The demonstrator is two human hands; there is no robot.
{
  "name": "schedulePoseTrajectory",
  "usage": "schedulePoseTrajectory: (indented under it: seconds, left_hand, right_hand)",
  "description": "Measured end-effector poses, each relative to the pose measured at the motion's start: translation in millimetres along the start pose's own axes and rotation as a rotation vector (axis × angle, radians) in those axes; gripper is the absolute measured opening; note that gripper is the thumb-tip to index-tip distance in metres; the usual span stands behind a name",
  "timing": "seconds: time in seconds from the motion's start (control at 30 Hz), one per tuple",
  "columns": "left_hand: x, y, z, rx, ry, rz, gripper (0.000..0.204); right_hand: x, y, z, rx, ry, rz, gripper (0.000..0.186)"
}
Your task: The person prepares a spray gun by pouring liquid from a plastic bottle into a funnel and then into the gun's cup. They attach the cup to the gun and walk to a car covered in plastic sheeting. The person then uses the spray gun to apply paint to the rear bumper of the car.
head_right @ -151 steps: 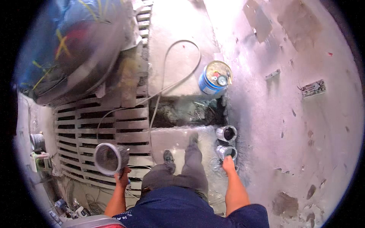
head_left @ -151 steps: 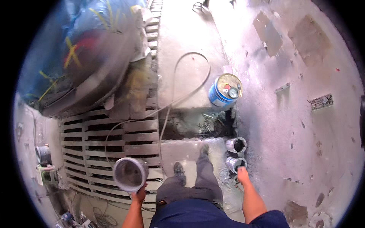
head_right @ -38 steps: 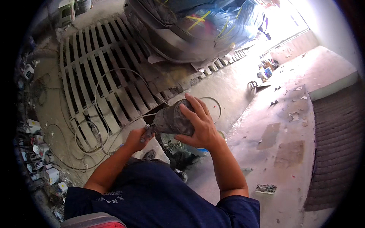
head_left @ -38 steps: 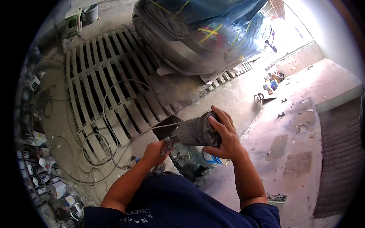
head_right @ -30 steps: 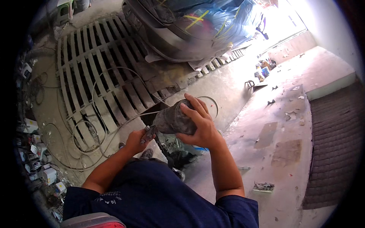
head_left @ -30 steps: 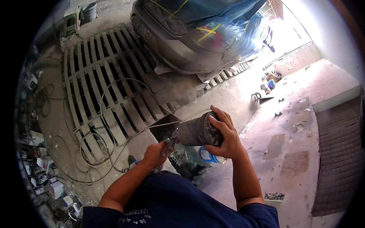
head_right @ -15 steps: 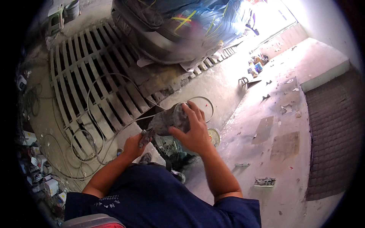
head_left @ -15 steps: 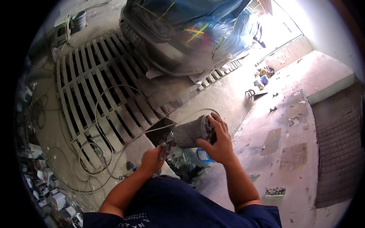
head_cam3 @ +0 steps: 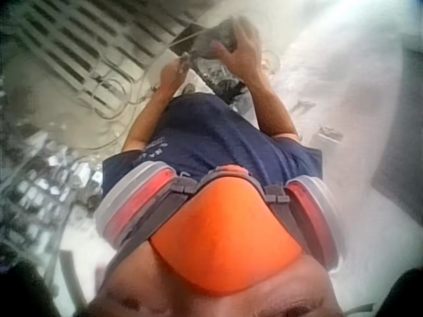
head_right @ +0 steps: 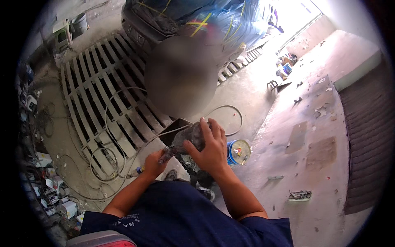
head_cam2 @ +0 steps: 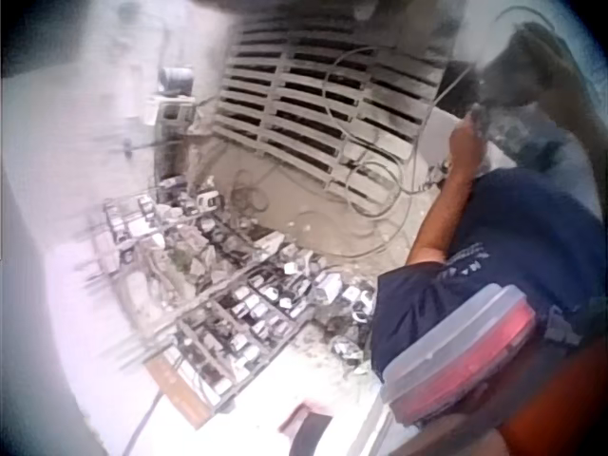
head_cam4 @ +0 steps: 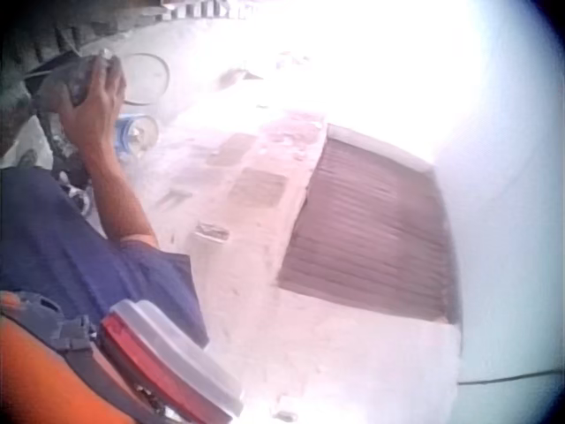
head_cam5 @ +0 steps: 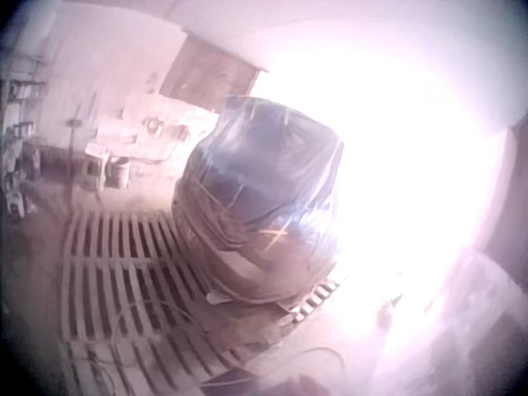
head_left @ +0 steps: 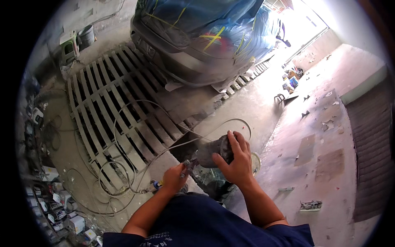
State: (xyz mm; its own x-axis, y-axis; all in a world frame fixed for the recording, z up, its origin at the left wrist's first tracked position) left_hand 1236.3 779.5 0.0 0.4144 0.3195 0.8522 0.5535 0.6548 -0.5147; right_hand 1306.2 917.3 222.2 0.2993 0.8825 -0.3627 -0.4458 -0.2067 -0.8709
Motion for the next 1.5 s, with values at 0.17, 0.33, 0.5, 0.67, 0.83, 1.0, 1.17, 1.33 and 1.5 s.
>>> schedulePoseTrajectory:
  seconds: [0.17, 0.33, 0.5, 0.67, 0.83, 1.0, 1.17, 1.33, 1.5]
  left_hand:
    - [-7, 8, -4, 0.019, 0.108, -0.054, 0.020]
    - [20, -3, 1, -0.082, 0.133, -0.148, 0.024]
    - [14, -3, -2, -0.009, 0.047, -0.032, 0.024]
    - [-6, 19, -10, 0.121, 0.076, 0.161, 0.013]
    - [-11, 21, -4, -0.003, 0.037, 0.089, 0.034]
    - [6, 19, -2, 0.056, 0.021, -0.195, 0.019]
    - [-9, -10, -20, 0.130, -0.118, -0.001, 0.019]
    - [-12, -65, -29, 0.169, -0.032, -0.095, 0.026]
    - [-53, -128, -37, 0.283, -0.145, -0.256, 0.019]
  right_hand:
    - [-6, -15, 1, -0.158, -0.117, 0.006, 0.076]
    - [-23, -33, 9, -0.356, -0.643, -0.024, 0.074]
    - [-16, -27, 2, -0.205, -0.553, 0.013, 0.077]
    - [25, 2, -8, -0.010, 0.056, 0.050, 0.082]
    - [7, -18, 12, -0.266, -0.234, 0.087, 0.078]
    - [-6, -28, 18, -0.372, -0.664, 0.088, 0.081]
    - [-23, 3, 26, -0.232, -0.340, 0.115, 0.086]
    - [-90, 14, 47, -0.492, -0.801, 0.085, 0.092]
    - [-169, 50, 67, -0.298, -0.735, 0.201, 0.093]
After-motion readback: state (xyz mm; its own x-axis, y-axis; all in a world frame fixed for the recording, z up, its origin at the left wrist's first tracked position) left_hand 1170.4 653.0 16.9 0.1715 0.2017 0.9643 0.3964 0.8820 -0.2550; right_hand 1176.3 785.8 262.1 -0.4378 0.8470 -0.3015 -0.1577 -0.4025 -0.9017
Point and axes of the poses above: each hand's wrist, its own z-axis towards the middle knuckle, its own y-axis out of the palm, x = y × z, the point moved 6 cm from there along z, towards the middle knuckle
